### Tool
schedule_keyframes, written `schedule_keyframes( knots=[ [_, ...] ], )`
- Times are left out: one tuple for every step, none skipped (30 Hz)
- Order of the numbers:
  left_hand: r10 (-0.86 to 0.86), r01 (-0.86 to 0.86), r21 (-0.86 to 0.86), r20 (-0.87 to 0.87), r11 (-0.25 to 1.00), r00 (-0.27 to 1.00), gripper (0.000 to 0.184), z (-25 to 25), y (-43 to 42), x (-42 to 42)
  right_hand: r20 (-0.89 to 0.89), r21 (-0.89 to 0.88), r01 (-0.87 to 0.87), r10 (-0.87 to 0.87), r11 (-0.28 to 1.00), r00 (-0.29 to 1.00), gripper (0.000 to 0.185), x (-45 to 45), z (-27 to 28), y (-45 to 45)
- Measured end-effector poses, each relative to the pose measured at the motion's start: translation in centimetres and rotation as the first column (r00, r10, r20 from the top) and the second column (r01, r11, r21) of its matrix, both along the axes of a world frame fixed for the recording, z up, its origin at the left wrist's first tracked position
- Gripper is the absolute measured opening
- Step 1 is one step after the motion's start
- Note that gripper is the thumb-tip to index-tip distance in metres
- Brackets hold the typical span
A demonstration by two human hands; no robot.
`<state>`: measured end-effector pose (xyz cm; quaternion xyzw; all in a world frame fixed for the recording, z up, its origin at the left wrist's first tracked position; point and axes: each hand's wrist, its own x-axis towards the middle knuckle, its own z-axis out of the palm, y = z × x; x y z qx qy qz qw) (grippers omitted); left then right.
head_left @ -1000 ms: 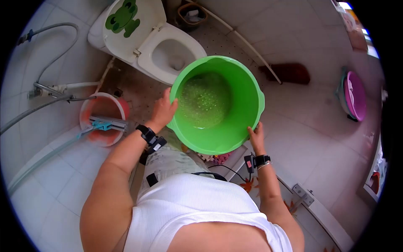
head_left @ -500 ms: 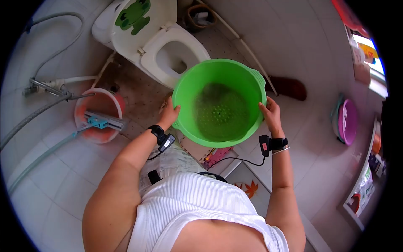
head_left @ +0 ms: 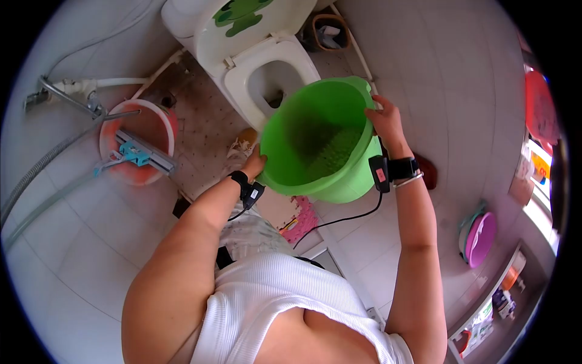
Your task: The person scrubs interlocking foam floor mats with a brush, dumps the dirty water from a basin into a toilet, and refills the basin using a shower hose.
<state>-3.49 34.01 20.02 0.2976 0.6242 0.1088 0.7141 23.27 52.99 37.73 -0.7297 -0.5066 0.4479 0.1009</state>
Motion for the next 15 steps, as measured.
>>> schedule_keyframes(
  knots=[
    [0.047,-0.047,-0.023,-0.006,0.999,0.999,0.058,-0.4,-0.2,0.1,-0.001,-0.004,-0.016,0.016,1.000,1.000,0.046,-0.7,-0.5,1.0],
    [0.094,-0.094,-0.046,-0.013,0.994,0.995,0.055,-0.8,-0.2,0.2,0.031,-0.001,-0.012,0.012,1.000,0.999,0.045,-1.5,-1.0,1.9],
    [0.108,-0.109,-0.049,-0.016,0.993,0.994,0.055,-1.3,-0.4,0.3,0.062,0.002,-0.007,0.007,1.000,0.998,0.044,-2.3,-1.2,2.8],
    [0.143,-0.137,-0.085,0.080,0.987,0.986,0.053,-1.9,-0.5,0.3,0.060,-0.001,-0.021,0.021,1.000,0.998,0.044,-2.9,-1.5,3.6],
    [0.180,-0.160,-0.124,0.175,0.979,0.968,0.051,-2.5,-0.7,0.3,0.097,-0.020,-0.049,0.051,0.999,0.994,0.044,-3.5,-1.8,4.4],
    [0.194,-0.173,-0.127,0.174,0.977,0.965,0.051,-2.6,-0.8,0.4,0.134,-0.038,-0.077,0.081,0.996,0.988,0.044,-4.0,-2.2,5.0],
    [0.218,-0.180,-0.183,0.219,0.967,0.951,0.049,-2.7,-0.8,0.6,0.134,-0.042,-0.088,0.093,0.995,0.987,0.044,-4.3,-2.4,5.5],
    [0.244,-0.182,-0.238,0.264,0.954,0.933,0.047,-2.7,-0.8,0.7,0.136,-0.058,-0.102,0.109,0.993,0.985,0.043,-4.6,-2.5,6.0],
    [0.254,-0.191,-0.243,0.264,0.951,0.931,0.047,-3.5,-1.2,1.0,0.138,-0.074,-0.116,0.125,0.990,0.982,0.042,-4.7,-2.6,6.4],
    [0.271,-0.191,-0.267,0.306,0.945,0.913,0.046,-4.5,-1.7,1.4,0.138,-0.078,-0.125,0.134,0.989,0.981,0.042,-4.9,-2.7,6.8],
    [0.287,-0.189,-0.289,0.349,0.938,0.892,0.044,-5.4,-2.2,1.8,0.123,-0.078,-0.123,0.132,0.989,0.984,0.041,-5.0,-2.8,7.1],
    [0.294,-0.195,-0.291,0.350,0.937,0.890,0.044,-5.1,-2.0,1.8,0.109,-0.079,-0.120,0.129,0.990,0.986,0.039,-5.2,-2.8,7.4],
    [0.273,-0.152,-0.325,0.369,0.933,0.888,0.043,-4.8,-1.8,1.8,0.112,-0.076,-0.128,0.136,0.989,0.984,0.039,-5.5,-3.0,7.9],
    [0.251,-0.105,-0.360,0.388,0.927,0.887,0.043,-4.4,-1.6,1.9,0.093,-0.104,-0.106,0.116,0.989,0.989,0.038,-5.7,-3.0,8.3],
    [0.254,-0.107,-0.360,0.390,0.927,0.885,0.043,-3.3,-1.1,1.8,0.075,-0.132,-0.085,0.095,0.988,0.993,0.036,-5.8,-3.1,8.6]
  ],
)
